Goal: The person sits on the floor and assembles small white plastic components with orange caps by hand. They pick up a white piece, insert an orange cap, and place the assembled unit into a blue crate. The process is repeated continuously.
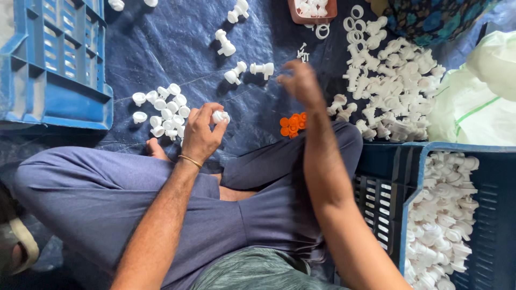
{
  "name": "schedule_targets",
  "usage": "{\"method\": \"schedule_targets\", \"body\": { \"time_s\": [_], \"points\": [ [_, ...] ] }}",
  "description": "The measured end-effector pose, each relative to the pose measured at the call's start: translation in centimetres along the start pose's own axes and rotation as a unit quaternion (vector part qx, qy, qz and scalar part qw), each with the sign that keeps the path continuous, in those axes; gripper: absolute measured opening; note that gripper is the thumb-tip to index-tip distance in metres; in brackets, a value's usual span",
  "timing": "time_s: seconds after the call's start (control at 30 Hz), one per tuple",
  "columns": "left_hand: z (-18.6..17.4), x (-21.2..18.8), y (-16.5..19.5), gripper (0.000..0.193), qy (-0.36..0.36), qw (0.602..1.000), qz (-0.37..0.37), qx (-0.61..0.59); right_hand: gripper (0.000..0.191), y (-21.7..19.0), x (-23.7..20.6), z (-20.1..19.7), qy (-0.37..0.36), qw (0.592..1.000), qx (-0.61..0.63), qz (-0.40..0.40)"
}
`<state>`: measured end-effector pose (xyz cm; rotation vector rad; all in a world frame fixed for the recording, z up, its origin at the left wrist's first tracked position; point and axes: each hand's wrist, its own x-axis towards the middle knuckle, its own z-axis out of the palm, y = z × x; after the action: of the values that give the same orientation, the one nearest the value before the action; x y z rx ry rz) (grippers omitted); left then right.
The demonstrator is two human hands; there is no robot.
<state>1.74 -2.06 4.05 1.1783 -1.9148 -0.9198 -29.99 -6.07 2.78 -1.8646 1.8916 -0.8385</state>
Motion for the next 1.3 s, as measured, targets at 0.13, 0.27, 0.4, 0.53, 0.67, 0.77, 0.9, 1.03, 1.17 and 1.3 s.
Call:
{"method": "schedule_targets", "body": {
  "time_s": [0.13,0.27,0.4,0.53,0.67,0.77,0.9,1.03,1.17,1.3],
  "points": [
    [0.3,0.4,-0.3,0.027,-0.019,1.0,0.015,0.005,0.034,7.4,4.7,-4.5,0.15,0.976,-0.13,0.092],
    [0.6,1.0,-0.9,0.028,-0.028,0.999,0.01,0.015,0.05,11.9,9.7,-8.8,0.147,0.968,-0.2,0.035],
    [1.2,1.9,-1.6,0.028,-0.044,0.998,-0.045,0.016,0.057,13.3,14.0,-11.0,0.002,0.968,-0.206,0.141],
    [1.3,2.4,-2.1,0.028,-0.029,0.999,-0.034,0.011,0.065,13.2,15.0,-9.6,-0.062,0.95,-0.252,0.175],
    [1.0,2.0,-2.1,0.029,-0.027,0.999,-0.028,0.004,0.072,13.3,12.9,-7.3,-0.022,0.927,-0.282,0.244],
    [0.9,1.5,-1.5,0.03,-0.042,0.998,-0.046,-0.008,0.073,12.7,10.9,-5.9,-0.036,0.926,-0.344,0.149],
    [0.4,1.0,-0.5,0.03,-0.048,0.999,-0.006,-0.012,0.062,8.8,6.2,-2.8,-0.022,0.936,-0.334,0.109],
    [-0.4,0.0,0.3,0.031,-0.039,0.999,0.031,-0.008,0.058,3.3,2.0,0.0,-0.091,0.934,-0.306,0.163],
    [-1.1,-1.1,0.7,0.03,-0.013,0.998,0.056,-0.014,0.053,-1.1,0.0,1.9,-0.122,0.954,-0.245,0.12],
    [-1.6,-1.7,0.8,0.029,0.013,0.997,0.076,-0.018,0.045,-3.9,-2.6,2.9,0.027,0.99,-0.116,-0.077]
  ]
}}
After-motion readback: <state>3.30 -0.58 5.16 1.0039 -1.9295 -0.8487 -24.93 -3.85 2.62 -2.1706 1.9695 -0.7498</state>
